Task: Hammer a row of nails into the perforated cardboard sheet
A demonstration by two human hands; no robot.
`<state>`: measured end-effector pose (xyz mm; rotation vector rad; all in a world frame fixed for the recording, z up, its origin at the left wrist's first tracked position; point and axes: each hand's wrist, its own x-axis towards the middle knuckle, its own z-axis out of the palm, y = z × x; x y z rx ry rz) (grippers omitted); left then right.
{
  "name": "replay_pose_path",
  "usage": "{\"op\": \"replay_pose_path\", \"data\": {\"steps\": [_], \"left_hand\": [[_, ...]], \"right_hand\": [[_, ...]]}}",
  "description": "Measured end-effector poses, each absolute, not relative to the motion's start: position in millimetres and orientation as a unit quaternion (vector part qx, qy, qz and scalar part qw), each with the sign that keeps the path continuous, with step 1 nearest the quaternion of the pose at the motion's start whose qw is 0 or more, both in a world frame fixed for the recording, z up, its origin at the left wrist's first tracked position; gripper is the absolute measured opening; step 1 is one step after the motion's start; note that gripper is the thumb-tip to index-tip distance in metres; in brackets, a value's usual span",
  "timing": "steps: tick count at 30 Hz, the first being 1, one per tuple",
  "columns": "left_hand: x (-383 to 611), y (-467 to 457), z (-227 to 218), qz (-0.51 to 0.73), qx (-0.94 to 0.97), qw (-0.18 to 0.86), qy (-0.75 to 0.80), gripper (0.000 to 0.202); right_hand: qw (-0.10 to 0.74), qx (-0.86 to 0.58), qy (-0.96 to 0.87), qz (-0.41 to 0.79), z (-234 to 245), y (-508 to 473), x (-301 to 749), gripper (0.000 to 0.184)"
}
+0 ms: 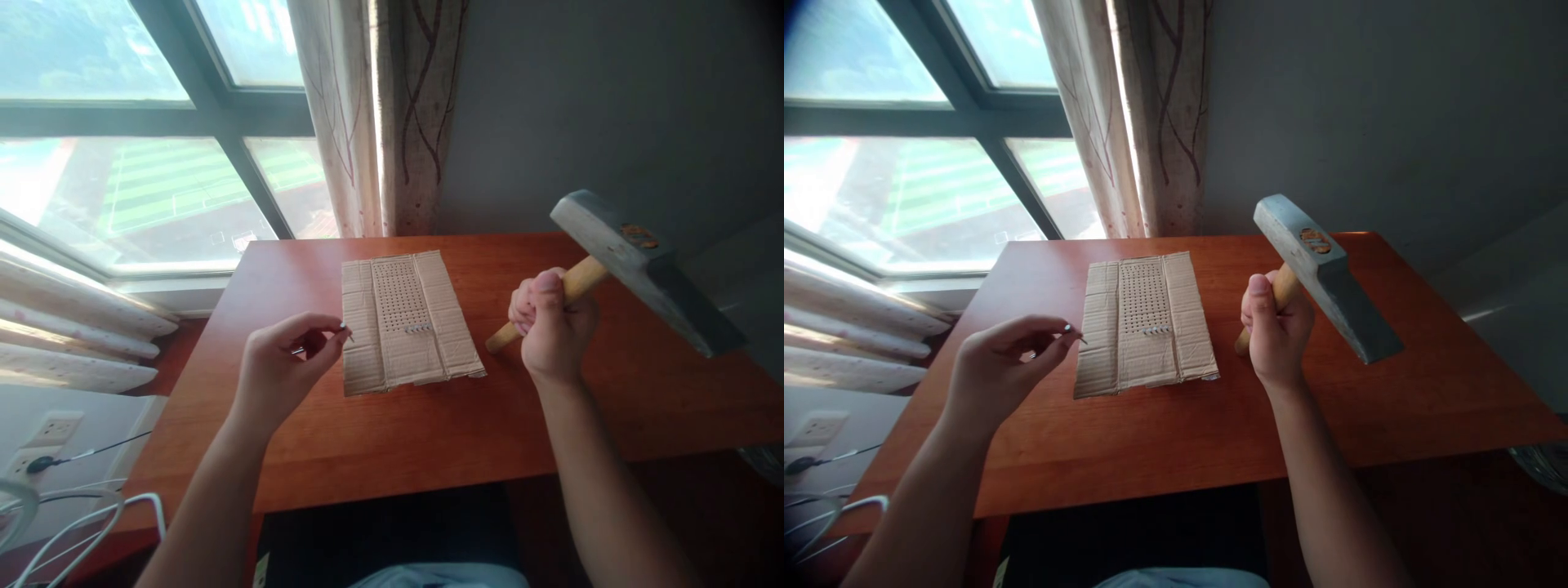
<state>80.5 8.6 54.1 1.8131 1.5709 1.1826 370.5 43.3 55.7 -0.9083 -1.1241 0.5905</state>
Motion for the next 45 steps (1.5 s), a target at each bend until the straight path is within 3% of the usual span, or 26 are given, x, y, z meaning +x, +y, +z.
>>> {"op": "replay_pose_path", "data": {"steps": [3,8,34,39,45], "left_hand": [[107,16,61,0.441,0.675,0.274,0.524,0.011],[129,30,59,0.411,0.724,0.238,0.5,0.004],[129,34,40,0.423,0.717,0.24,0.499,0.005],[130,33,40,0.419,0.735,0.205,0.492,0.005],[130,35,39,0.425,0.739,0.197,0.484,0.006]], "right_hand": [[0.713,-0.407,-0.507,0.261,56,43,371,0.047],[0.715,-0.406,-0.506,0.26,56,43,373,0.048],[0.712,-0.383,-0.519,0.277,53,40,374,0.046],[0.627,-0.421,-0.578,0.309,58,36,377,0.046],[0.368,-0.532,-0.705,0.293,71,33,383,0.035]]}}
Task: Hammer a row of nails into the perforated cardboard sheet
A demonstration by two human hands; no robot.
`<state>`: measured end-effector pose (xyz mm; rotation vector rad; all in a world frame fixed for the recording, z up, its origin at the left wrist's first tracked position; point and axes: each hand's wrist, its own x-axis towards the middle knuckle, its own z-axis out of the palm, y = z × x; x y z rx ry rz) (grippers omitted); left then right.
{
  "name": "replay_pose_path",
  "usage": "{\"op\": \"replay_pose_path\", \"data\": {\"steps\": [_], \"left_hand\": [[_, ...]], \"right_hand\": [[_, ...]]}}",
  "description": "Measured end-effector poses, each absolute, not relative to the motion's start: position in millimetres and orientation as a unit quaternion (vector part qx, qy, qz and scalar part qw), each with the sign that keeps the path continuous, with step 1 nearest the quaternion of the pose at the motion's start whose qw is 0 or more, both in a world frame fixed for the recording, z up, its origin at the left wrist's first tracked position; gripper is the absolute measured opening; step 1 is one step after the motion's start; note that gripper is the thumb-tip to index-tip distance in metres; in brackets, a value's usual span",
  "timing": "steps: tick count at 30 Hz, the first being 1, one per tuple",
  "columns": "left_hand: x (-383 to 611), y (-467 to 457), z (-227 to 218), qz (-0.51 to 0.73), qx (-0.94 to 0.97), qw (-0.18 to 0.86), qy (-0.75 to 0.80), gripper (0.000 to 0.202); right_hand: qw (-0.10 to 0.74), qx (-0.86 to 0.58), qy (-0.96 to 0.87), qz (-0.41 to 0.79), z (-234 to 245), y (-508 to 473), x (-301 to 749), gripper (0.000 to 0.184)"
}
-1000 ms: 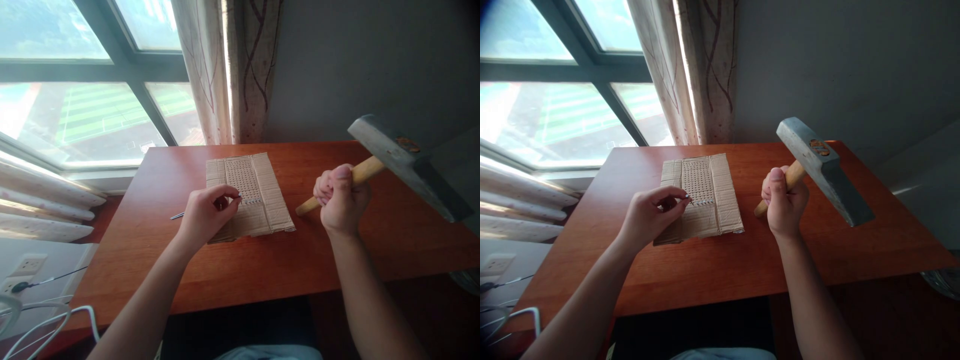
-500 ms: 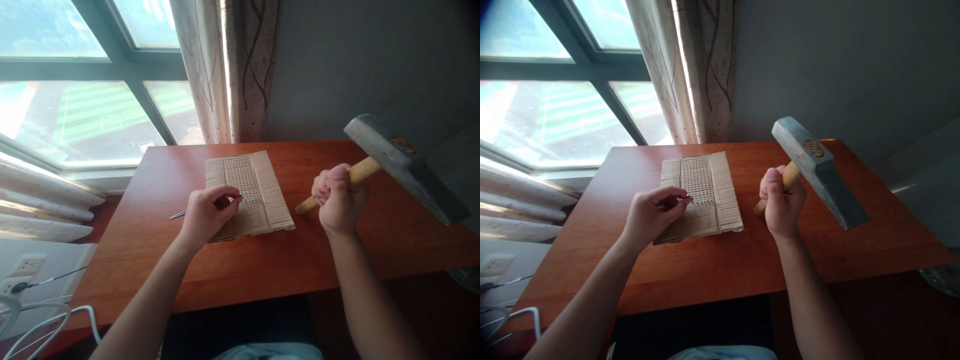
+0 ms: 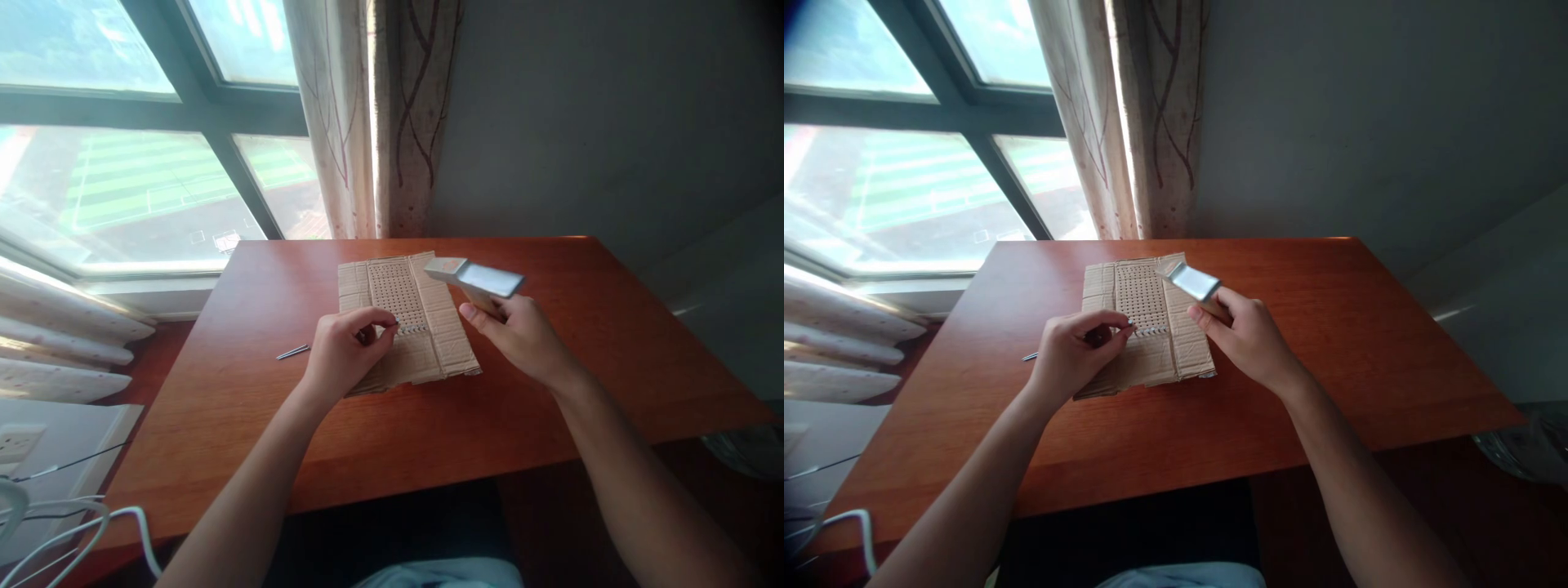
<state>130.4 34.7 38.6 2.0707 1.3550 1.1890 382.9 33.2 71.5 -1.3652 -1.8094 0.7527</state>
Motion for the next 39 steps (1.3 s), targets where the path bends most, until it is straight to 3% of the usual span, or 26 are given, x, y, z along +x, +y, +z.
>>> {"op": "replay_pose_path", "data": {"steps": [4,7,14,19,24,39], "left_hand": [[131,36,37,0.429,0.738,0.203,0.479,0.007],[131,36,36,0.431,0.737,0.204,0.479,0.007],[132,36,36,0.436,0.735,0.203,0.478,0.007],[132,36,36,0.428,0.735,0.205,0.484,0.007],[132,36,36,0.43,0.735,0.208,0.481,0.008],[131,36,36,0.419,0.738,0.219,0.481,0.008]], "right_hand": [[0.241,-0.523,-0.754,0.316,88,31,383,0.036],[0.198,-0.52,-0.772,0.307,105,28,379,0.038],[0.221,-0.497,-0.814,0.203,127,21,363,0.04],[0.184,-0.493,-0.821,0.22,125,19,360,0.042],[0.212,-0.492,-0.817,0.216,125,18,360,0.041],[0.184,-0.509,-0.811,0.223,122,15,357,0.037]]}}
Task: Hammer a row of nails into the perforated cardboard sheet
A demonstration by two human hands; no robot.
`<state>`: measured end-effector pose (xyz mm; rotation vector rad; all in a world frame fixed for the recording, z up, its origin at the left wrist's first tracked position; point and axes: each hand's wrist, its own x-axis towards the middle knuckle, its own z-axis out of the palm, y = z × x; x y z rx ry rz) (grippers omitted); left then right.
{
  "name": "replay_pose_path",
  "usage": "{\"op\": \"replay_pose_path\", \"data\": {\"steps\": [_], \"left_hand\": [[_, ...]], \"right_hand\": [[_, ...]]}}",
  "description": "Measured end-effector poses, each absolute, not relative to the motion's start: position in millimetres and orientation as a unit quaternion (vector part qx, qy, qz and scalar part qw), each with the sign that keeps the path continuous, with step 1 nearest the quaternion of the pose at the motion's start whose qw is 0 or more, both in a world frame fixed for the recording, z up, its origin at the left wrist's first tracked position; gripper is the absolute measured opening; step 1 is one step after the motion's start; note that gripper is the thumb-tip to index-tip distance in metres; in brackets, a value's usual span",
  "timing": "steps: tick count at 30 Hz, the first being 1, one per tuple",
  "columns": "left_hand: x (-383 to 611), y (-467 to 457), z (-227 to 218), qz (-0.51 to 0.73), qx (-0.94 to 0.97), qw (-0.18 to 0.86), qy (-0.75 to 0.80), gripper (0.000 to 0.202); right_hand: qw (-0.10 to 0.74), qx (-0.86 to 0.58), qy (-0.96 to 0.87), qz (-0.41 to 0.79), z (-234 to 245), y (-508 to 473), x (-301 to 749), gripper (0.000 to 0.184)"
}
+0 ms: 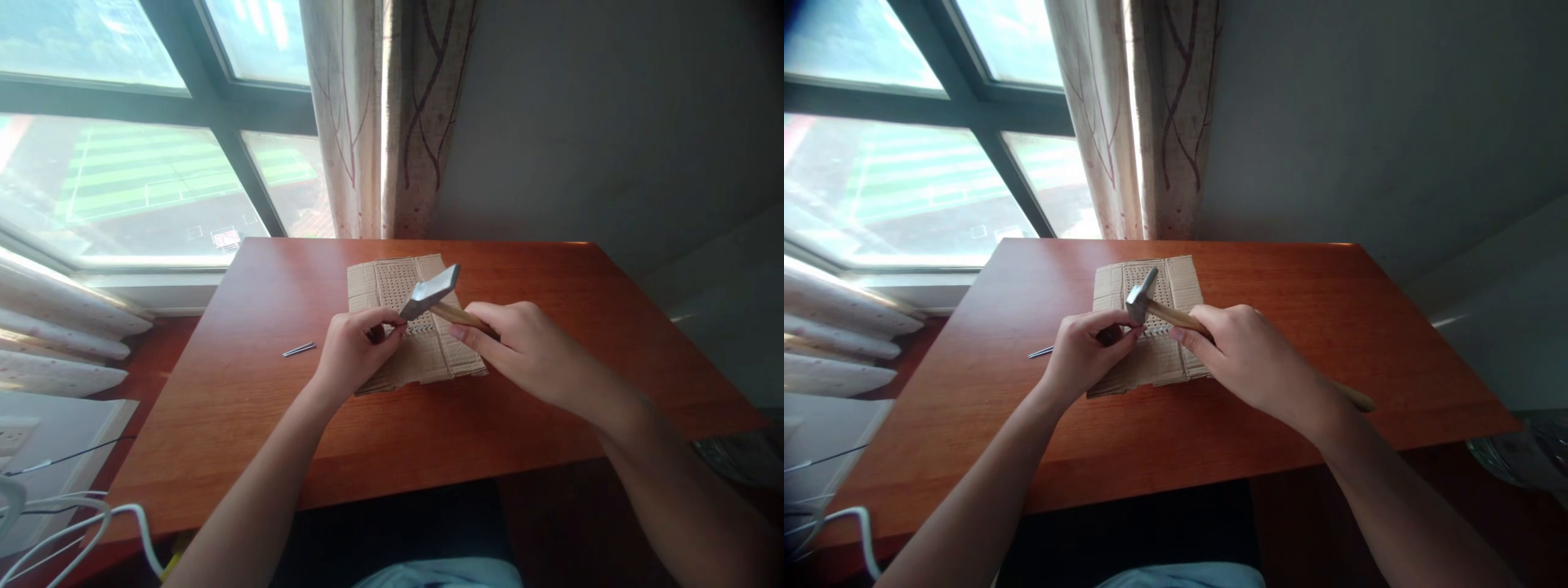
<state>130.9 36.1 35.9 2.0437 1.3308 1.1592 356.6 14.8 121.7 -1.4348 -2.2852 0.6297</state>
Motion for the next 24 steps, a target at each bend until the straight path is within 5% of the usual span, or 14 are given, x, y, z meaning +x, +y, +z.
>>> {"op": "replay_pose_path", "data": {"steps": [24], "left_hand": [[128.9,40.0,33.6,0.42,0.76,0.235,0.437,0.008]], "right_hand": [[0.155,-0.527,-0.802,0.234,115.0,12.5,356.3,0.038]]}}
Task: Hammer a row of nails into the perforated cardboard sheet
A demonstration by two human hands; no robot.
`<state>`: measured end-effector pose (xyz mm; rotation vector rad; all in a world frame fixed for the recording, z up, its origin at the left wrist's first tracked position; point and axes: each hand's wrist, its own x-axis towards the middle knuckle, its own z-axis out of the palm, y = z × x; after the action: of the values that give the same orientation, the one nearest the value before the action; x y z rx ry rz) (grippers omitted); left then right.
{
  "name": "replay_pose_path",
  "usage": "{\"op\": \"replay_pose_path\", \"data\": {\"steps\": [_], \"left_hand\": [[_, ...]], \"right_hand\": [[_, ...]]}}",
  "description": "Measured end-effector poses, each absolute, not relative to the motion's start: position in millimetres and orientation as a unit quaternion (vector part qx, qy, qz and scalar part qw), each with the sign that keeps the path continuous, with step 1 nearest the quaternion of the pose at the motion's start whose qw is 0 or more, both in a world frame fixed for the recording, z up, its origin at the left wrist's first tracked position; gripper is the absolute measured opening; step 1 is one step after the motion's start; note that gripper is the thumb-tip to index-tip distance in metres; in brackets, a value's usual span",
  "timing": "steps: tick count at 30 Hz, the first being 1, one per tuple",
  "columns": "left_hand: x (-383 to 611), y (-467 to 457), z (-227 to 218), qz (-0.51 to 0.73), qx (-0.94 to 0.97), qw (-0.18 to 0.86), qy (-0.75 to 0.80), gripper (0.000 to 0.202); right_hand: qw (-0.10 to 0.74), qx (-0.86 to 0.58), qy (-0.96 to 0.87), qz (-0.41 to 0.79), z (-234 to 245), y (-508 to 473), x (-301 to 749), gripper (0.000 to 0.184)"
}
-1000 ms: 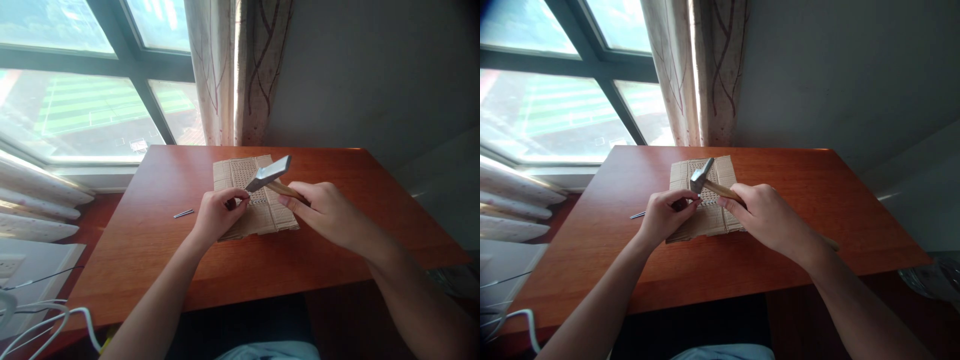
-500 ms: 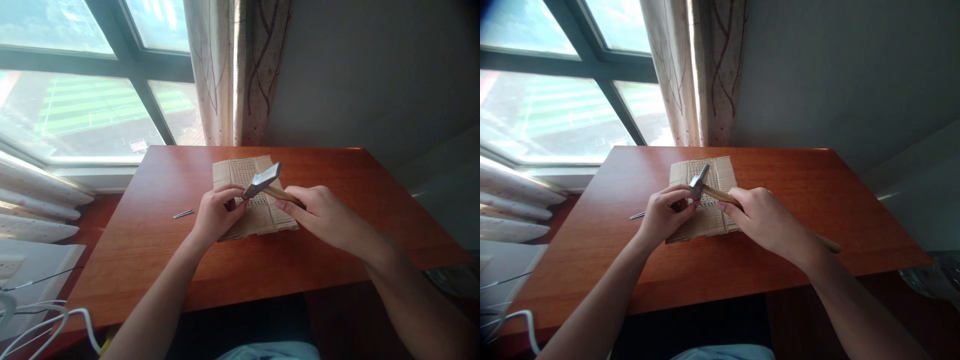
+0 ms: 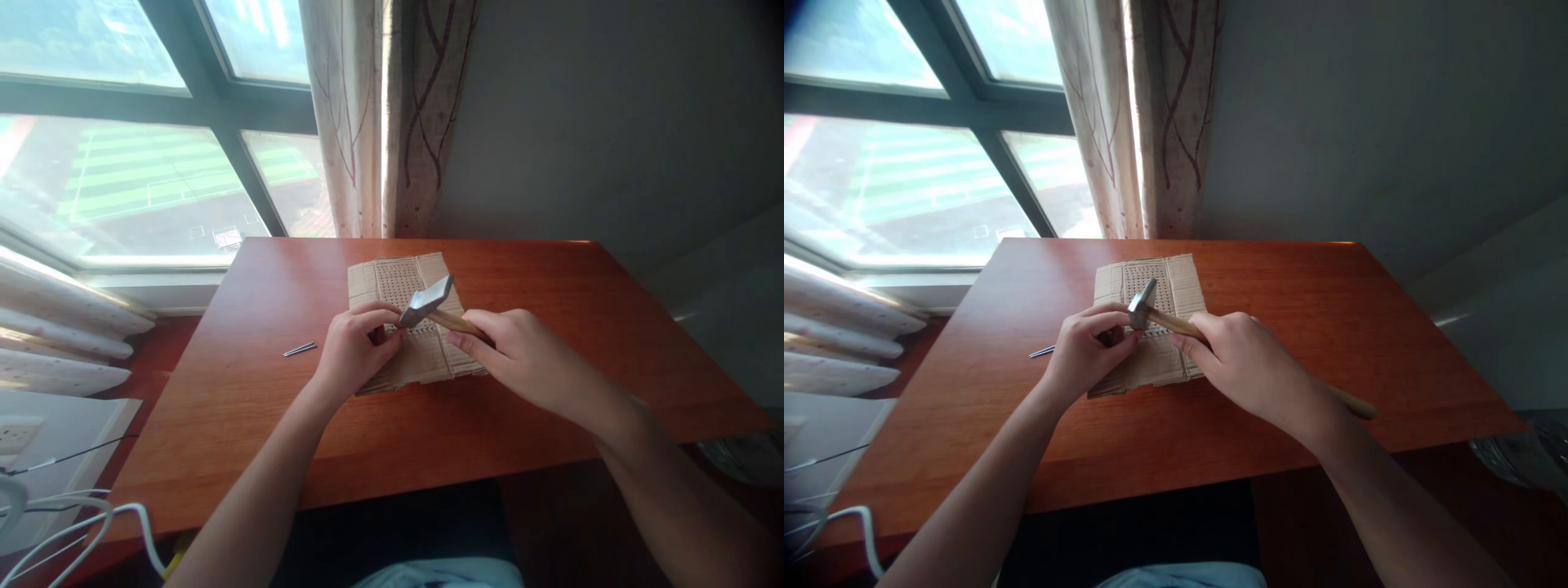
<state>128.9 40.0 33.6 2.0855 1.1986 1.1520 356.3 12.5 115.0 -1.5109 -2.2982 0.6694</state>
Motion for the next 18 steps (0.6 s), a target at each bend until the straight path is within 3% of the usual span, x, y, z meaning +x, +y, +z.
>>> {"op": "replay_pose_path", "data": {"steps": [18], "left_hand": [[126.2,41.1,36.9,0.354,0.771,0.228,0.478,0.019]], "right_hand": [[0.1,-0.551,-0.788,0.254,111.6,14.3,353.7,0.039]]}}
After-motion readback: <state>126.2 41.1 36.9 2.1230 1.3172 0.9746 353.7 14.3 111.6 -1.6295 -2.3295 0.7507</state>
